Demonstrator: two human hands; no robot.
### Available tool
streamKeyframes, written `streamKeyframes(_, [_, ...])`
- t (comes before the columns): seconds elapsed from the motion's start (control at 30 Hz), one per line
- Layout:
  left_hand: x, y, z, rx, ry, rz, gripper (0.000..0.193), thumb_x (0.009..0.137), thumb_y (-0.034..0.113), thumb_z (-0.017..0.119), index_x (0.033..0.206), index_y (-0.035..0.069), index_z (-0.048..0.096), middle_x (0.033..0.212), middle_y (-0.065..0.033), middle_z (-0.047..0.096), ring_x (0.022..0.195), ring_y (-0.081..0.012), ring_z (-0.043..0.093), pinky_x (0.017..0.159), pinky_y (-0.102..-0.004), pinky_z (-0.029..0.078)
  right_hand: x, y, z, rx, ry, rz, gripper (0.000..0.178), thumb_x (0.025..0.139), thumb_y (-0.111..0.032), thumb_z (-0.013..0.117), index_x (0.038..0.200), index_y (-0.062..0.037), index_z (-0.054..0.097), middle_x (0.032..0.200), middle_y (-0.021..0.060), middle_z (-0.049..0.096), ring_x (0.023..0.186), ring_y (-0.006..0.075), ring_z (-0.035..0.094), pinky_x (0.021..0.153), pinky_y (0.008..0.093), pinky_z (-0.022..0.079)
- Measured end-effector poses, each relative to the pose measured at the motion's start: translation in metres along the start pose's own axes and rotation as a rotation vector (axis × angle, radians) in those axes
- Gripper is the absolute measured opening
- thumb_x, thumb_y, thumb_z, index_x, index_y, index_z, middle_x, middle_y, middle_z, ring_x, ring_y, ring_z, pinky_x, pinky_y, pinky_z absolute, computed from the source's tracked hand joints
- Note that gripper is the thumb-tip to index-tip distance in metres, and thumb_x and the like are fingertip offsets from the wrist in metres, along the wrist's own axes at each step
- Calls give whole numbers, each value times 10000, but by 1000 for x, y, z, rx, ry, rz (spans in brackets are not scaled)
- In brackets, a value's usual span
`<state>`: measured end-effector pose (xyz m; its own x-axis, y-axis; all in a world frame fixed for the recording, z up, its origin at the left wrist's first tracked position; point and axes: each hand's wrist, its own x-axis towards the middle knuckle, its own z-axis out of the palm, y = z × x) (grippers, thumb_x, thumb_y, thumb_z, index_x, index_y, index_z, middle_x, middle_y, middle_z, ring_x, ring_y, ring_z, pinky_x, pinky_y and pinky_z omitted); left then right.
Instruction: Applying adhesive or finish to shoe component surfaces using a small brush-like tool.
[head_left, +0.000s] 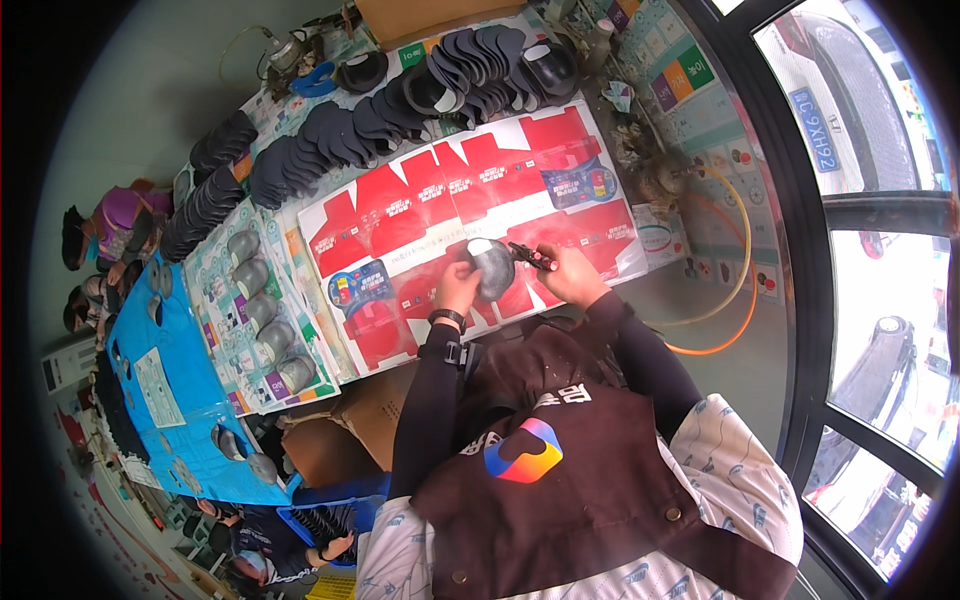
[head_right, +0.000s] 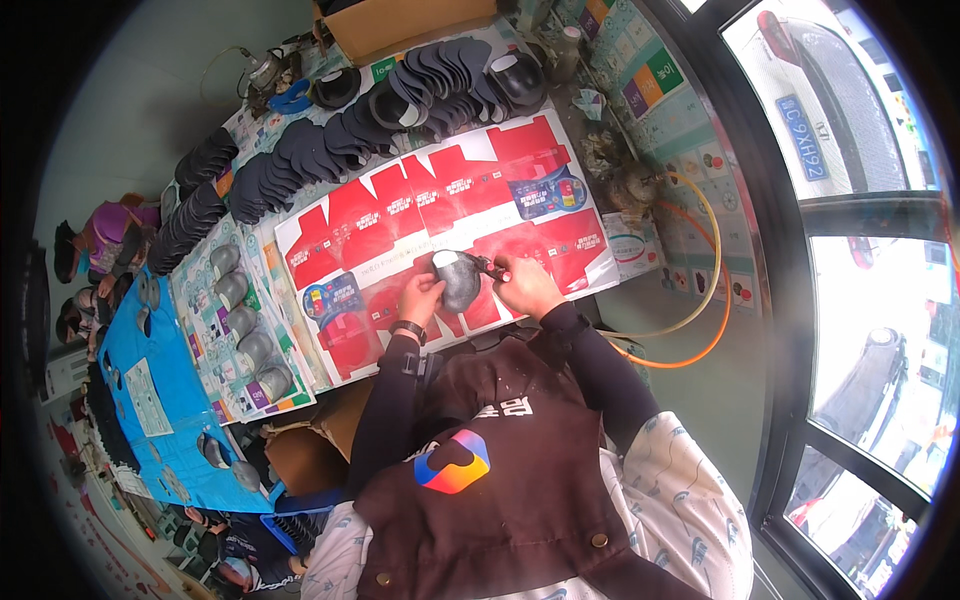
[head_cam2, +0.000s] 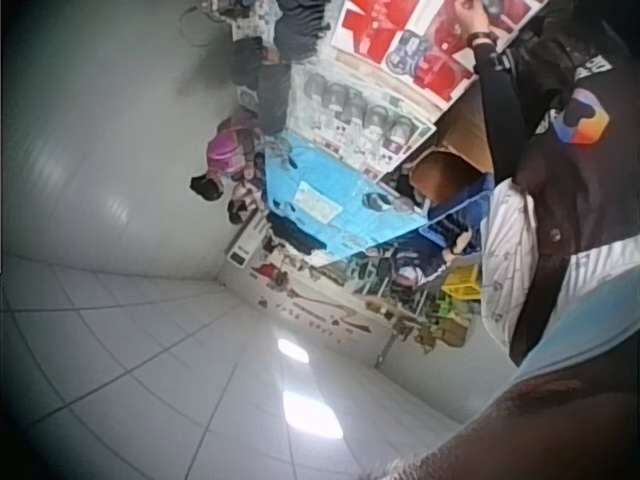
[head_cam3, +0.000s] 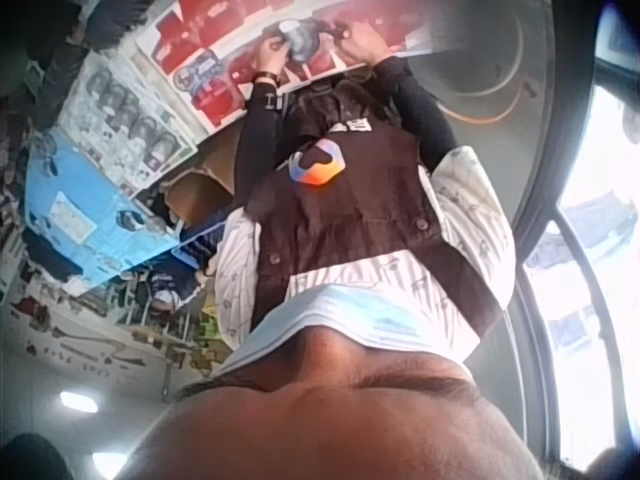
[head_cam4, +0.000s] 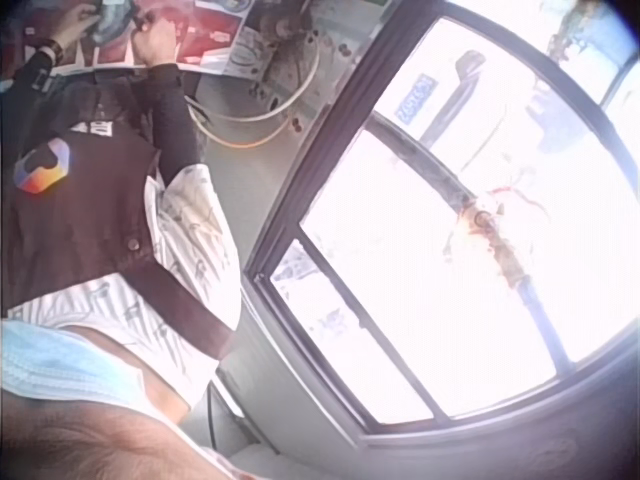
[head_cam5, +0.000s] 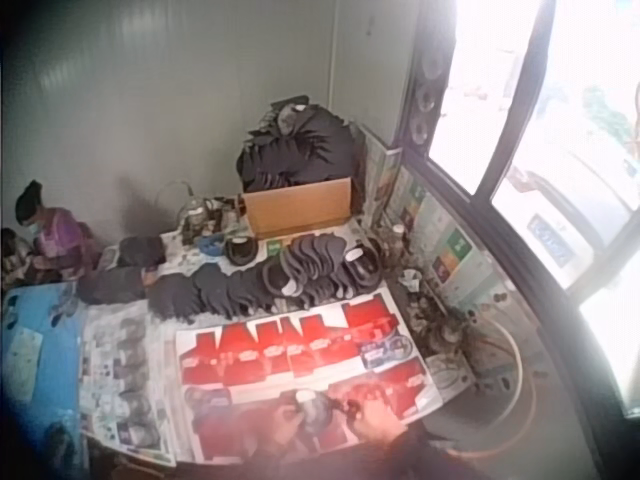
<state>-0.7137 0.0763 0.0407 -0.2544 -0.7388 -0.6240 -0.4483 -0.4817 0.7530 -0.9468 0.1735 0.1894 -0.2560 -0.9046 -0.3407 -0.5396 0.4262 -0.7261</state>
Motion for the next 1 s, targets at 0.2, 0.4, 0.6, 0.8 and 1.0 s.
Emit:
streamKeyframes(0.2, [12,-17,-3,169,91,62,416,865,199,802,1209,18,657,1112,-142,753,978,-262,732,840,-371,575,-13,3,7,-16,-235,111,283,901,-230,594,1062,-28,709,983,294,688,993,501,639,857,551,515])
streamKeyframes(0.4, [24,-33,-21,227,183,3,323,890,123,746,1190,33,669,1080,-152,760,953,-275,742,849,-381,575,-2,-10,21,471,-297,105,372,871,-176,638,1151,64,685,845,172,741,817,204,721,749,356,546])
streamKeyframes(0.6, [30,-41,-33,-3,135,-4,283,914,118,685,1185,38,673,1037,-141,766,818,-202,740,733,-338,581,17,-21,34,137,-25,64,346,859,-140,646,1131,70,688,855,202,720,808,229,712,734,387,535])
streamKeyframes(0.8, [36,-50,-44,41,142,46,283,920,140,675,1183,36,680,1035,-135,769,830,-199,735,740,-333,574,28,-9,33,215,-209,77,350,852,-142,669,1143,52,690,876,218,723,847,277,724,799,379,541])
streamKeyframes(1.0, [27,-44,-57,78,231,30,228,913,53,672,1140,30,694,1046,-117,751,883,-180,715,769,-297,567,32,-3,36,325,-80,52,359,840,-140,688,1151,38,694,867,188,727,797,244,709,766,355,539])
